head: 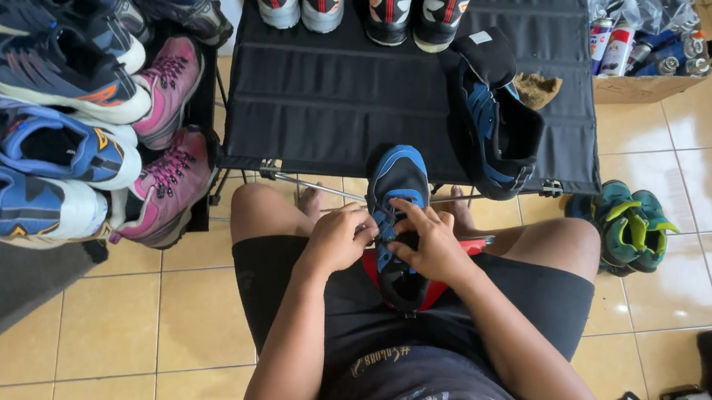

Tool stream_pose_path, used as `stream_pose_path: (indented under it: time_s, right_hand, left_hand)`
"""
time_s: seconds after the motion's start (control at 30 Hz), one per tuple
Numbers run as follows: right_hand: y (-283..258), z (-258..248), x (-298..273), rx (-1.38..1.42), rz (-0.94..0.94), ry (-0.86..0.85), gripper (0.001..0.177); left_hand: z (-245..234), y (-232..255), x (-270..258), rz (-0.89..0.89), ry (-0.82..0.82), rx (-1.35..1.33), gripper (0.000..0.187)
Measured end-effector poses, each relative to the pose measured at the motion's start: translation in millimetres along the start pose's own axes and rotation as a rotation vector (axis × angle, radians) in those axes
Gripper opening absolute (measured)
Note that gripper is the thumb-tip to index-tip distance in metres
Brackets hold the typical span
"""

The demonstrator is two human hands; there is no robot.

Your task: The person sits on a low stool and laces a blue and black shoe placed on a red shoe tree. They thread the laces through the eyelets and tie them into a knot.

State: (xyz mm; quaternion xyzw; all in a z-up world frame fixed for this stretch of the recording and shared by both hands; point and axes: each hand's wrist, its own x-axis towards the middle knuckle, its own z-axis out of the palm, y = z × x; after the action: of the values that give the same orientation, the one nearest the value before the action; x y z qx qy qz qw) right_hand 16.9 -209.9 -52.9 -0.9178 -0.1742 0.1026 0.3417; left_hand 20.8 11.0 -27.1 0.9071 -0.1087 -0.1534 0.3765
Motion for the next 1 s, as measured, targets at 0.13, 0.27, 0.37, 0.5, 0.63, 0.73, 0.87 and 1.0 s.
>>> stream_pose_path:
  time_s: [0.13, 0.27, 0.37, 0.5, 0.63, 0.73, 0.87, 1.0]
  right_hand:
    - [3.1, -3.0, 1.5, 0.119, -0.002, -0.019, 0.088]
    - [6.8, -2.6, 2.0, 0.152, -0.02, -0.03, 0.08]
    - [11.0, 0.1, 1.6, 0.181, -0.043, -0.012, 0.08]
    - [12.9, 1.2, 2.2, 0.195, -0.056, -0.003, 0.079]
    - [8.1, -1.9, -0.3, 0.2, -0.073, 0.012, 0.071]
    - [9.3, -3.9, 1.0, 0.214, -0.082, 0.019, 0.059]
    - [12.8, -0.8, 1.8, 0.152, -0.119, 0.034, 0.067]
    - [5.1, -4.2, 2.1, 0.165, -0.127, 0.03, 0.074]
  left_hand:
    - [-0.2, 4.3, 0.8, 0.015, -0.013, -0.015, 0.016]
    - [1.9, 6.3, 0.7, 0.04, -0.048, -0.01, 0.019]
    - [-1.2, 3.8, 1.5, 0.067, -0.057, -0.011, 0.02]
    - [-2.4, 9.7, -1.6, 0.087, -0.062, -0.004, 0.021]
    - [3.1, 5.1, 0.1, 0.101, -0.069, 0.03, 0.021]
    - [0.1, 7.4, -0.9, 0.11, -0.067, 0.026, 0.02]
    - [4.3, 7.8, 0.3, 0.124, -0.074, 0.038, 0.02]
    - [11.4, 4.9, 2.1, 0.126, -0.067, 0.053, 0.019]
